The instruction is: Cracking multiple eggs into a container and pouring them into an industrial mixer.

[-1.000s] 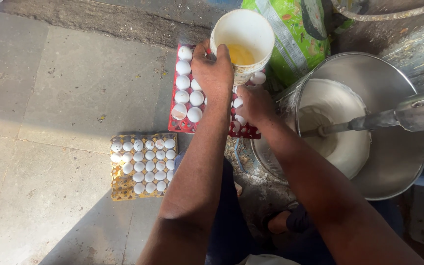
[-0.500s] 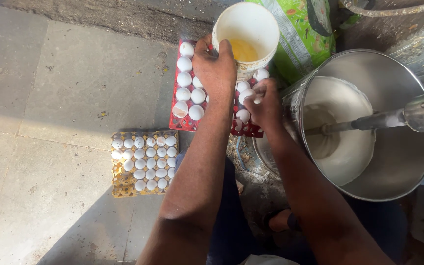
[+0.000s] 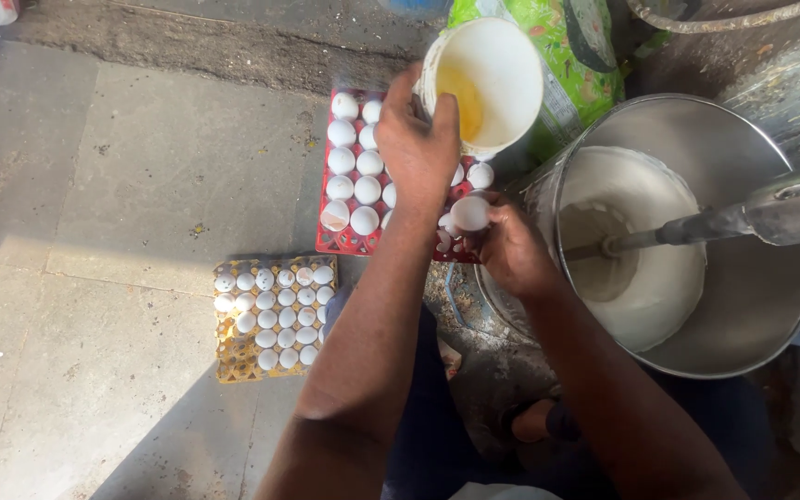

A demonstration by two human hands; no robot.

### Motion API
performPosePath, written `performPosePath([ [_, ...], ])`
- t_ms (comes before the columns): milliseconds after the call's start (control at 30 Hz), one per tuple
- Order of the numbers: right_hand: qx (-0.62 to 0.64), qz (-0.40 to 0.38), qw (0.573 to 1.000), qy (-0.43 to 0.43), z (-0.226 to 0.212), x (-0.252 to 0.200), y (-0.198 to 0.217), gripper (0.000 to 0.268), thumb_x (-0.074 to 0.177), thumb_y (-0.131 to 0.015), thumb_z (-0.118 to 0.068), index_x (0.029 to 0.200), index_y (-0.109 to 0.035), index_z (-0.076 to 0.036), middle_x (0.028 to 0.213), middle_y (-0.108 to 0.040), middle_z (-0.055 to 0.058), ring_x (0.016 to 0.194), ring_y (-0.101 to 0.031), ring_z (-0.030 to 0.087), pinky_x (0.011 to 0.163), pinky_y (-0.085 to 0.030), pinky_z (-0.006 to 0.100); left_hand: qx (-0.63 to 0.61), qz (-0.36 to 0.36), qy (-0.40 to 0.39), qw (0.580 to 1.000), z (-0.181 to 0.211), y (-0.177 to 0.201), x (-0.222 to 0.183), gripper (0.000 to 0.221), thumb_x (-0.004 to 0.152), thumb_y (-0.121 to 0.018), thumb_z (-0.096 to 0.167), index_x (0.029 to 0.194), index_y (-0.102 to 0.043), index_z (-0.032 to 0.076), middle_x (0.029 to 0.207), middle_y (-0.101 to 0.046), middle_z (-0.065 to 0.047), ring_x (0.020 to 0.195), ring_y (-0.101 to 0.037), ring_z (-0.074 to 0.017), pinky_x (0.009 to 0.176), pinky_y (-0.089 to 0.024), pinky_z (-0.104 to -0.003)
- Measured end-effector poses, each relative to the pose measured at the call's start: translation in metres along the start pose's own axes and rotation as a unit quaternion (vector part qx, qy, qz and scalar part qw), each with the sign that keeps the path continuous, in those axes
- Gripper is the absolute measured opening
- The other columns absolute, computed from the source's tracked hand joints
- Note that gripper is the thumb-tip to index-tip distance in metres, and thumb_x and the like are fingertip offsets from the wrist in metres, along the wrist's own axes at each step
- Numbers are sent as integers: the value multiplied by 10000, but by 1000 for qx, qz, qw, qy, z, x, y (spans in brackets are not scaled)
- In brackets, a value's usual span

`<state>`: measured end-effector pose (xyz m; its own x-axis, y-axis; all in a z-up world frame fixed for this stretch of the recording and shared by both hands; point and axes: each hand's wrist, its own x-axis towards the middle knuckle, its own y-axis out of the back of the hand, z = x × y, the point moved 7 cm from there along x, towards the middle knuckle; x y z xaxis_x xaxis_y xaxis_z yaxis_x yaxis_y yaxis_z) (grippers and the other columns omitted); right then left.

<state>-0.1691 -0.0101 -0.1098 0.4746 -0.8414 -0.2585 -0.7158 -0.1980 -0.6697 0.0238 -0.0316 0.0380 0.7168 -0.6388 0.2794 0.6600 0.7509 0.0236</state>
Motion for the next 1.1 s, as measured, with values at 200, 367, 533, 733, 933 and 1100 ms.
performPosePath([
  [200,-215,-22,976,-36,-8,-63,-20,348,932,-509,-132,1262,-591,-60,1287,-607,51,1038,-631,179,822,-517,342,26,-93,-178,979,38,-21,-37,409,866,-707,117,1266,-688,30,1008,-721,-157,820,-626,-252,801,-551,-372],
  [367,-185,26,975,-117,4,-82,-12,386,921,-514,-94,1297,-590,-54,1283,-603,24,1034,-574,142,834,-505,345,24,-158,-275,948,69,-36,-72,444,850,-741,132,1280,-668,47,1000,-715,-94,908,-574,-263,888,-506,-389],
  [533,-222,18,963,-154,12,-79,-8,319,974,-494,-157,1275,-585,-97,1172,-637,32,1012,-599,132,838,-520,340,57,-226,-350,907,83,-51,-100,480,819,-795,155,1279,-682,82,982,-719,-55,934,-532,-250,903,-415,-402],
  [733,-233,-45,964,-119,4,-79,-21,229,1010,-501,-192,1145,-629,-59,1016,-627,26,892,-575,136,784,-499,328,90,-279,-391,873,90,-59,-118,559,774,-831,168,1311,-684,119,985,-707,-26,1005,-546,-231,932,-422,-403],
  [933,-200,-50,973,-101,27,-72,-1,139,997,-552,-143,1009,-620,-22,888,-590,56,801,-536,150,724,-463,325,84,-328,-441,831,97,-66,-136,583,775,-865,188,1321,-672,128,1085,-723,-6,1100,-562,-244,964,-423,-403],
  [1100,-267,-91,958,-44,21,-72,-4,102,926,-583,-73,1010,-604,-20,932,-597,57,855,-560,161,731,-476,344,84,-344,-463,813,103,-69,-145,599,763,-868,199,1328,-682,131,1022,-697,-9,1092,-569,-245,975,-432,-418],
])
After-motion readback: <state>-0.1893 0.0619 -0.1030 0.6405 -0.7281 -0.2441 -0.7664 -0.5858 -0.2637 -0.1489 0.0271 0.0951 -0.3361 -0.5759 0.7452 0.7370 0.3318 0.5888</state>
